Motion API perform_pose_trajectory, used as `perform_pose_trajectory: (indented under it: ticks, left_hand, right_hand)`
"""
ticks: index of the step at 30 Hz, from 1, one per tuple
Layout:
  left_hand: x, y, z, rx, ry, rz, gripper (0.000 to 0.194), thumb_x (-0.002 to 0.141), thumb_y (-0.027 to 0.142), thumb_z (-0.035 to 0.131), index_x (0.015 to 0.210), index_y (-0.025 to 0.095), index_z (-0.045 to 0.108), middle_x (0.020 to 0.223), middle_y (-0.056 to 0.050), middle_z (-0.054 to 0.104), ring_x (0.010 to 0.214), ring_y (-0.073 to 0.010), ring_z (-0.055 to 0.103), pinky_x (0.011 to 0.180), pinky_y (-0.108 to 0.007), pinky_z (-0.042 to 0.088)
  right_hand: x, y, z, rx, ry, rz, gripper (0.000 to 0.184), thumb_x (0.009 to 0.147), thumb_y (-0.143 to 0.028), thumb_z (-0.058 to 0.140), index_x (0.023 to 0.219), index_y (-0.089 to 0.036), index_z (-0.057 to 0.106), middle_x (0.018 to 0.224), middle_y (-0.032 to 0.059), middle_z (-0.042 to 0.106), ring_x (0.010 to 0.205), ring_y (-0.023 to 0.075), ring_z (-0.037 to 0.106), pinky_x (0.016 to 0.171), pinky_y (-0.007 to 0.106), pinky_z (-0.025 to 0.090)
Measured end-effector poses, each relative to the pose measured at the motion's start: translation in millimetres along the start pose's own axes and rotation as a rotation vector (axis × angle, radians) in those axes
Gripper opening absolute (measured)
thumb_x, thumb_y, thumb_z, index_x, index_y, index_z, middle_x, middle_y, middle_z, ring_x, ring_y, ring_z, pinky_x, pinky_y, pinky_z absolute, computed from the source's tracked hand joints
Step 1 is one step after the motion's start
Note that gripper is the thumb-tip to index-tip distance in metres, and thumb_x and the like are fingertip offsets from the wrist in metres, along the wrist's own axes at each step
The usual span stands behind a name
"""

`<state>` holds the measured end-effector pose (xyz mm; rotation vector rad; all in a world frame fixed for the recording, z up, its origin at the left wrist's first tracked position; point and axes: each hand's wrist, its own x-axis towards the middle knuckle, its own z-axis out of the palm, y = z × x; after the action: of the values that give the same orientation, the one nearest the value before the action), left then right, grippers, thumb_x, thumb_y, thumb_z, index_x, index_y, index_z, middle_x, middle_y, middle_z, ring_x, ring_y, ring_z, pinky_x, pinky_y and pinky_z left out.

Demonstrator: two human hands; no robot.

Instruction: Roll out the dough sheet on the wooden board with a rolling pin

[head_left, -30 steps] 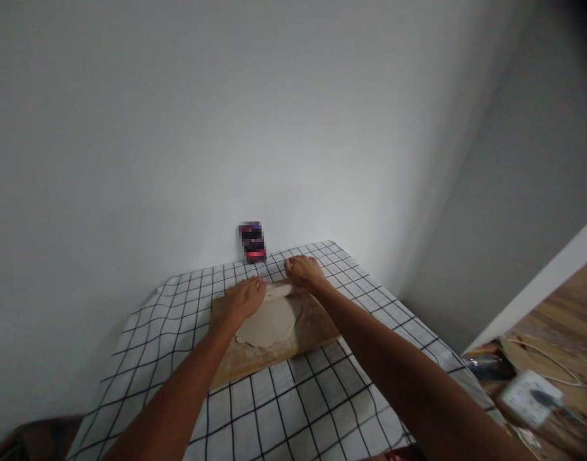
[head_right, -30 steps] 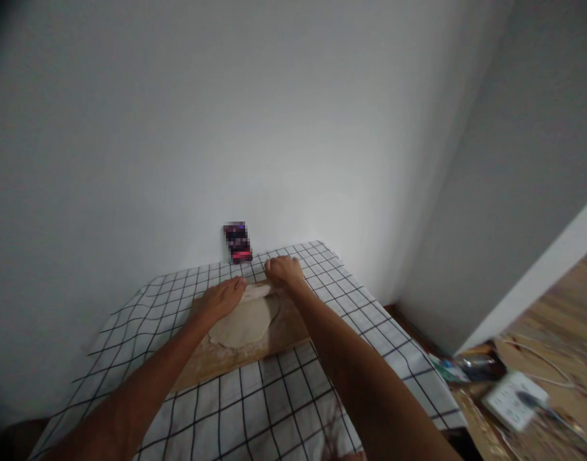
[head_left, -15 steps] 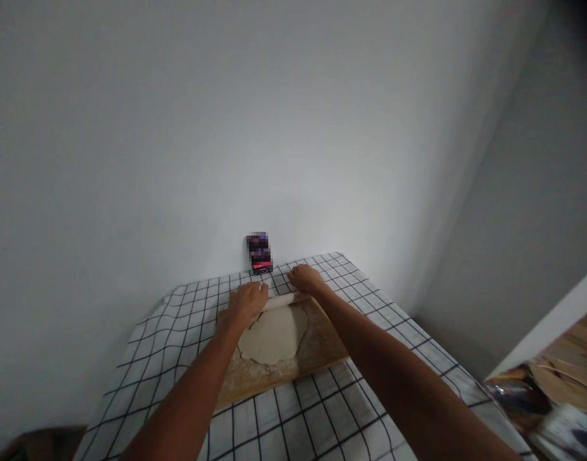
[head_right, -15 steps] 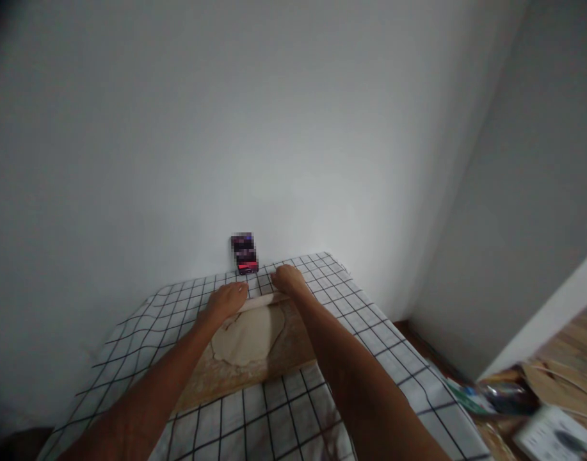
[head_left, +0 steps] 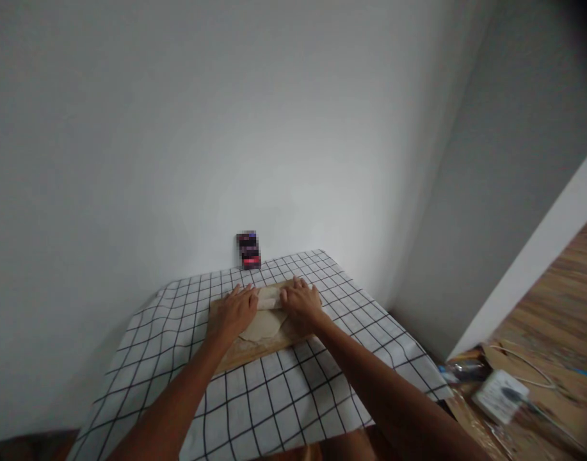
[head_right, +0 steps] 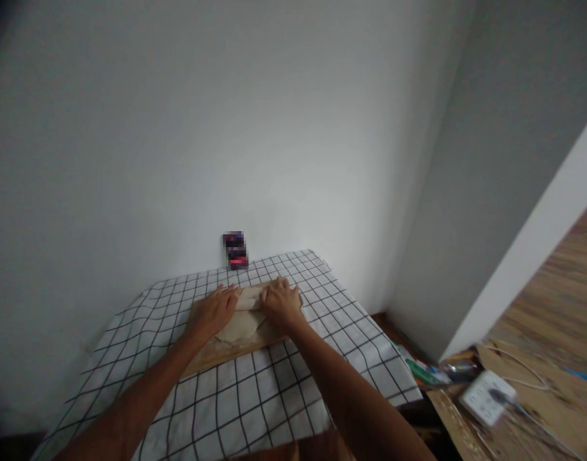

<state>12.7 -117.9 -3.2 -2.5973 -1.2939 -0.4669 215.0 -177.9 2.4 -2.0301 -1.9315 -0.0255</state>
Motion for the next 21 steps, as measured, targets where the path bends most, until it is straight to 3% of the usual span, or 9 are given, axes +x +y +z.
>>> perform_pose_trajectory:
  ticks: [2,5,9,12,16,21]
  left_hand:
    - [-12,3,-5.5,-0.018,0.012,0.02,0.045,0.102,0.022,0.036,0.136,0.017,0.065,0.149,-0.009,0.061,0.146,-0.023,0.048,0.128,-0.044,0.032]
    - [-28,6,-11.3,-0.085,0.034,-0.024,0.047,0.104,0.026,0.033,0.14,0.021,0.064,0.151,-0.004,0.06,0.15,-0.0217,0.042,0.129,-0.044,0.032]
    - [-44,6,-11.2,-0.158,0.035,-0.021,0.05,0.104,0.025,0.029,0.138,0.02,0.065,0.152,-0.002,0.059,0.153,-0.0203,0.036,0.131,-0.042,0.03]
    - [-49,4,-8.7,-0.166,0.04,0.004,0.051,0.106,0.027,0.027,0.141,0.019,0.062,0.156,-0.002,0.055,0.156,-0.0204,0.03,0.131,-0.041,0.027]
    - [-51,2,-9.4,-0.13,0.023,0.02,0.052,0.107,0.033,0.026,0.147,0.023,0.057,0.16,0.0,0.05,0.158,-0.0213,0.027,0.131,-0.043,0.027]
    - [-43,9,-17.0,-0.114,-0.028,-0.018,0.049,0.107,0.037,0.03,0.145,0.025,0.059,0.156,-0.001,0.055,0.155,-0.0241,0.033,0.129,-0.05,0.026]
  right_hand:
    - [-23,-8,-2,0.008,0.044,0.012,0.05,0.11,-0.041,0.026,0.125,-0.018,0.068,0.148,0.017,0.057,0.137,0.0302,0.05,0.112,0.055,0.037]
    - [-59,-22,-4,0.019,0.085,0.032,0.051,0.109,-0.045,0.03,0.137,-0.016,0.062,0.15,0.0177,0.056,0.14,0.0299,0.049,0.119,0.054,0.028]
    - [-107,-46,1,0.076,0.053,-0.009,0.049,0.108,-0.033,0.029,0.145,-0.019,0.058,0.154,0.0145,0.054,0.142,0.0265,0.049,0.121,0.048,0.03]
    - [-131,-64,8,0.075,0.058,0.036,0.054,0.103,-0.024,0.033,0.156,-0.022,0.047,0.163,0.0117,0.04,0.153,0.0294,0.033,0.124,0.061,0.022]
    - [-132,-69,11,0.088,0.095,0.059,0.053,0.106,-0.034,0.03,0.156,-0.024,0.046,0.164,0.0121,0.038,0.155,0.033,0.027,0.121,0.071,0.014]
    - [-94,-39,2,0.035,0.12,0.08,0.052,0.11,-0.043,0.027,0.148,-0.021,0.056,0.159,0.0142,0.047,0.152,0.035,0.032,0.12,0.073,0.011]
